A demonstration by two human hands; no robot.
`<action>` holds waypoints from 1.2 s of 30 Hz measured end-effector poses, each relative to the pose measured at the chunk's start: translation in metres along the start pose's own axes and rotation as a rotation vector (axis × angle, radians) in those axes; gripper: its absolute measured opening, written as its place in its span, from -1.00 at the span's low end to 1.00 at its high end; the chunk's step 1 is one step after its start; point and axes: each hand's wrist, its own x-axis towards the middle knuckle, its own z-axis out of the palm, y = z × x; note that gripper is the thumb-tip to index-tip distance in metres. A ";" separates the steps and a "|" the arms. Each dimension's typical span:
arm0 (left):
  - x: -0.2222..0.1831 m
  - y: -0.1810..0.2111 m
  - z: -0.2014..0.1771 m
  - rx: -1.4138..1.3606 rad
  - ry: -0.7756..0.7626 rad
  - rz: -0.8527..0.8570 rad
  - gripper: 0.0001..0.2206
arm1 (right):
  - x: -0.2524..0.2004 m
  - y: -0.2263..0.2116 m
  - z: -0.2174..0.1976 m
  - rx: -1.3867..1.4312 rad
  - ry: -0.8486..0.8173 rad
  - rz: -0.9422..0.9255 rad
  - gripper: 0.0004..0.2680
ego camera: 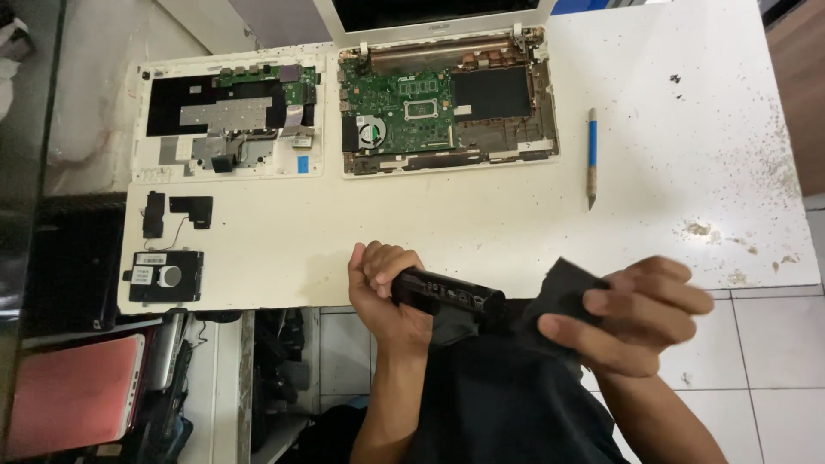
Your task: The person holds a disassembled laptop battery and wipes its casing with a black foam pad, turning it to clean different sides. They then set the battery on the bench and wipe the exposed motherboard and interior of the opened laptop with the same pad.
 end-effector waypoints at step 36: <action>0.004 -0.026 0.009 0.500 0.346 0.438 -0.69 | -0.067 0.014 0.022 -0.239 -0.107 -0.043 -0.80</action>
